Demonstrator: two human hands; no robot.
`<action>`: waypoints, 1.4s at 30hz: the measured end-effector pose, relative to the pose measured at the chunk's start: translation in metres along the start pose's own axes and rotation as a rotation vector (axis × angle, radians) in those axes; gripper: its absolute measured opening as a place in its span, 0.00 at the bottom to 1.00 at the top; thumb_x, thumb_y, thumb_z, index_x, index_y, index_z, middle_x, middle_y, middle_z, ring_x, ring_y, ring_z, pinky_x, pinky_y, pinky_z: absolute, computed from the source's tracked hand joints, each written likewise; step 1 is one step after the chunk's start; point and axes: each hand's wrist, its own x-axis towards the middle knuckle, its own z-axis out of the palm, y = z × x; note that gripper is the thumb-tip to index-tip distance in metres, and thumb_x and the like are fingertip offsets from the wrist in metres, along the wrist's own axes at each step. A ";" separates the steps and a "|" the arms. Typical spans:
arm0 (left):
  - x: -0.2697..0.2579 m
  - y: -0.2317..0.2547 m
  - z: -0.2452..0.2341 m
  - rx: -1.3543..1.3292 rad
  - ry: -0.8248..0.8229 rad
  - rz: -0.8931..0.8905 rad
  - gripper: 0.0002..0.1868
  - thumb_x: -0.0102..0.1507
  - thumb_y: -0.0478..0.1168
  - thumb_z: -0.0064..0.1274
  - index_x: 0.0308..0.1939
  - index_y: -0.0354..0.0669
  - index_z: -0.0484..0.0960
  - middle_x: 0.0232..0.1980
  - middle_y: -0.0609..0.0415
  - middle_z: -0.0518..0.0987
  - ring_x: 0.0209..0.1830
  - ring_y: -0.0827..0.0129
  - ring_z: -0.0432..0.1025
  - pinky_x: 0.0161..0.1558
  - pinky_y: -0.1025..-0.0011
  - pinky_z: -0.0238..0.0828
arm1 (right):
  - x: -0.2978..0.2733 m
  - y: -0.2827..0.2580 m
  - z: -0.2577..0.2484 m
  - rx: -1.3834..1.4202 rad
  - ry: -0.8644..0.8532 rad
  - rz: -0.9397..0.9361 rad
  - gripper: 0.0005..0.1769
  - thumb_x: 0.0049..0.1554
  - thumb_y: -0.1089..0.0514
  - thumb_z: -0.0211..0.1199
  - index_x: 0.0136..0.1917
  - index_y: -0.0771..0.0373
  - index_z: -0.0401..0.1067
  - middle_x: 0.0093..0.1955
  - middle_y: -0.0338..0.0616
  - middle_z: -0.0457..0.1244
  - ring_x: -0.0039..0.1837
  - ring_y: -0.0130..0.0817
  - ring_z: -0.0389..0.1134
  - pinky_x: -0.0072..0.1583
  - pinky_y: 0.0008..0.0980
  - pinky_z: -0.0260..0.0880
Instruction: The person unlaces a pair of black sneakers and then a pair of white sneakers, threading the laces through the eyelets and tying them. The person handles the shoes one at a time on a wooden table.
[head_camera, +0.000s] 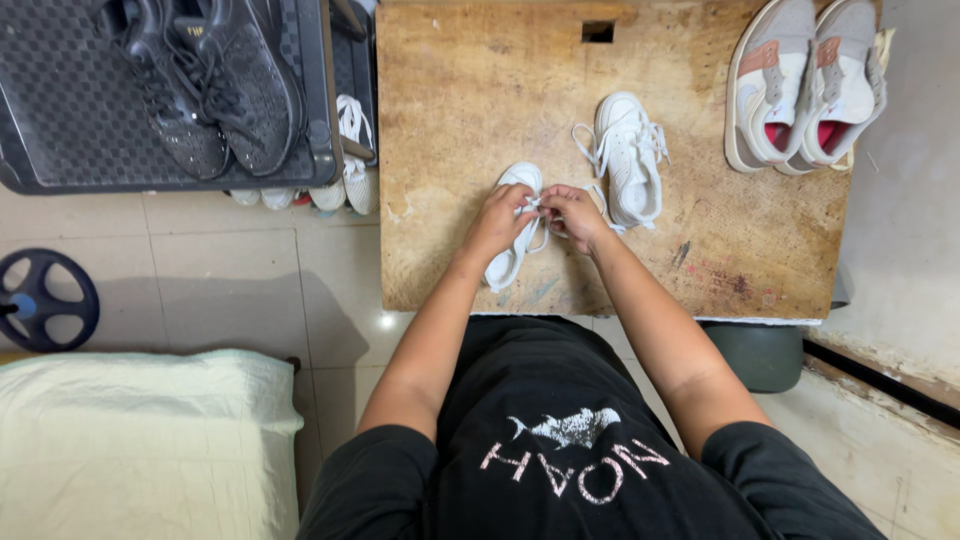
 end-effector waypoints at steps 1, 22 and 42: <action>-0.003 -0.004 0.004 0.046 0.020 0.094 0.08 0.58 0.34 0.62 0.39 0.37 0.80 0.38 0.45 0.80 0.42 0.49 0.75 0.44 0.57 0.72 | 0.000 0.003 0.000 -0.022 -0.015 -0.011 0.03 0.59 0.62 0.60 0.44 0.59 0.74 0.34 0.33 0.63 0.33 0.19 0.59 0.35 0.20 0.56; -0.011 -0.036 0.013 -0.761 -0.206 -0.501 0.07 0.68 0.39 0.58 0.46 0.38 0.82 0.46 0.45 0.80 0.44 0.66 0.76 0.50 0.67 0.72 | 0.011 0.001 0.015 -0.203 0.122 -0.111 0.03 0.56 0.64 0.58 0.41 0.63 0.73 0.32 0.39 0.63 0.32 0.24 0.60 0.34 0.25 0.56; 0.013 -0.018 -0.019 0.133 -0.097 -0.361 0.19 0.55 0.40 0.60 0.48 0.37 0.79 0.44 0.37 0.82 0.45 0.47 0.77 0.44 0.56 0.73 | 0.006 0.014 0.022 -0.342 0.040 -0.344 0.05 0.62 0.65 0.61 0.52 0.64 0.76 0.43 0.36 0.67 0.42 0.20 0.63 0.44 0.21 0.64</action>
